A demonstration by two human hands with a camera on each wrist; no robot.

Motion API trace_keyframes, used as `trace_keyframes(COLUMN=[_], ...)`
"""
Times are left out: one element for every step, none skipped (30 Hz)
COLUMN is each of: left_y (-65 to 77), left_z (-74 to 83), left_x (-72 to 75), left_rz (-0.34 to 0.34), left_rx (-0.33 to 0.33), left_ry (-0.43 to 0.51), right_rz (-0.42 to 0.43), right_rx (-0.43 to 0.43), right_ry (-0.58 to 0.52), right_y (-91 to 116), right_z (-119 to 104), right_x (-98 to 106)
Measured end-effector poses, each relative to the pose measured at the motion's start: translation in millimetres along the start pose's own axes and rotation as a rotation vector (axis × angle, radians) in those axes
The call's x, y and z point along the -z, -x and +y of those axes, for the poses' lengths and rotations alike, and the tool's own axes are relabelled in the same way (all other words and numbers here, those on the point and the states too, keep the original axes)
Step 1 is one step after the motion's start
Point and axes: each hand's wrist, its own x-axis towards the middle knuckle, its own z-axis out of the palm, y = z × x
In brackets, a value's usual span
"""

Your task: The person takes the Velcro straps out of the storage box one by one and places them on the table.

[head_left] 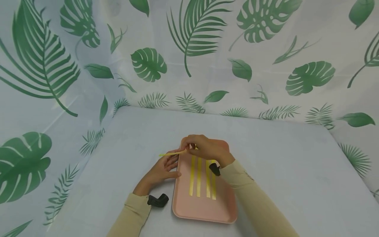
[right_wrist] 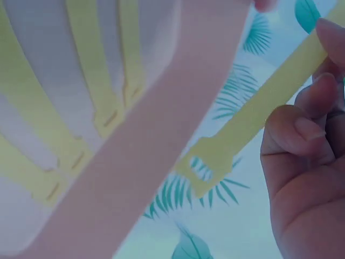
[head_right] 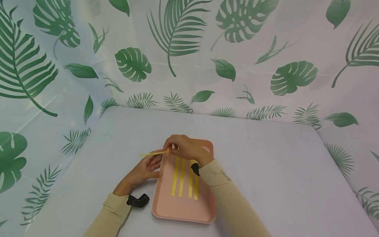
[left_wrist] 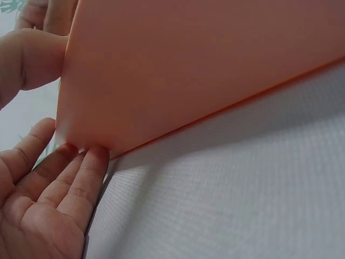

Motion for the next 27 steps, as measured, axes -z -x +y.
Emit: trace_keyframes(left_y=[-0.2,-0.4,0.0,0.0,-0.1,0.0,0.2,0.3,0.4,0.3,0.4,0.5,0.2,0.1,-0.1,-0.2,-0.3,-0.3,-0.2,-0.1,0.2,0.5,0.8,1.1,1.4,1.5,1.7], left_z=[0.0,0.0,0.5,0.5,0.5,0.7,1.1,1.4,1.7,1.7,2.0,2.1,2.1,2.2,2.1,2.1,2.0,2.0,2.0,1.9,1.8,2.0,2.1,2.2,2.1,2.2,1.9], left_x=[-0.1,-0.2,-0.4,-0.6,-0.8,-1.0,-1.4,-1.7,-2.1,-2.5,-2.8,-3.1,-3.5,-3.8,-4.1,-4.3,-4.5,-4.7,-4.9,-5.0,-5.1,-5.1,-5.1,-5.3,-5.2,-5.1,-4.9], left_rz=[0.0,0.001,0.003,0.004,0.005,0.005,0.006,0.006,0.009,0.01,0.012,0.014,0.016,0.02,0.022,0.022,0.023,0.025,0.026,0.027,0.028,0.03,0.031,0.033,0.033,0.034,0.035], left_rx=[-0.006,-0.005,-0.002,-0.005,-0.007,-0.008,-0.009,-0.009,-0.007,-0.005,-0.001,0.004,0.008,0.014,0.02,0.023,0.025,0.027,0.029,0.031,0.032,0.033,0.034,0.036,0.035,0.033,0.03], left_ry=[-0.005,-0.004,-0.003,-0.003,-0.003,-0.002,0.0,0.005,0.005,0.005,0.004,0.005,0.004,0.001,-0.003,-0.005,-0.003,-0.003,-0.002,0.001,0.005,0.009,0.013,0.013,0.015,0.015,0.013], right_rz=[0.014,0.027,0.041,0.055,0.07,0.085,0.1,0.113,0.126,0.14,0.153,0.163,0.173,0.184,0.192,0.2,0.206,0.21,0.214,0.216,0.216,0.218,0.219,0.222,0.226,0.23,0.236], right_rx=[-0.01,-0.021,-0.033,-0.048,-0.06,-0.065,-0.075,-0.085,-0.095,-0.106,-0.112,-0.121,-0.135,-0.145,-0.156,-0.166,-0.173,-0.183,-0.193,-0.203,-0.214,-0.223,-0.23,-0.238,-0.243,-0.25,-0.253], right_ry=[0.013,0.024,0.032,0.041,0.047,0.052,0.056,0.052,0.05,0.042,0.036,0.029,0.02,0.009,-0.003,-0.021,-0.036,-0.059,-0.086,-0.119,-0.155,-0.194,-0.226,-0.261,-0.292,-0.321,-0.342], right_y=[1.4,3.1,4.8,6.5,8.2,10.0,12.0,14.0,16.0,17.8,19.7,21.5,23.5,25.4,27.4,29.3,31.5,33.6,36.0,38.2,40.4,42.7,45.1,47.4,49.7,51.9,54.1], right_z=[-1.2,-2.5,-3.4,-4.1,-4.3,-4.4,-4.4,-4.6,-5.2,-5.9,-6.7,-8.0,-9.4,-10.7,-11.9,-13.6,-15.2,-16.3,-17.2,-18.0,-18.8,-19.7,-19.3,-19.1,-19.3,-19.5,-19.7], right_x=[1.3,2.6,3.5,4.1,4.5,5.0,5.4,5.9,6.6,7.4,8.4,9.7,11.5,13.2,15.0,17.1,19.2,21.1,22.8,24.3,25.8,27.3,28.2,29.3,30.4,31.3,32.1])
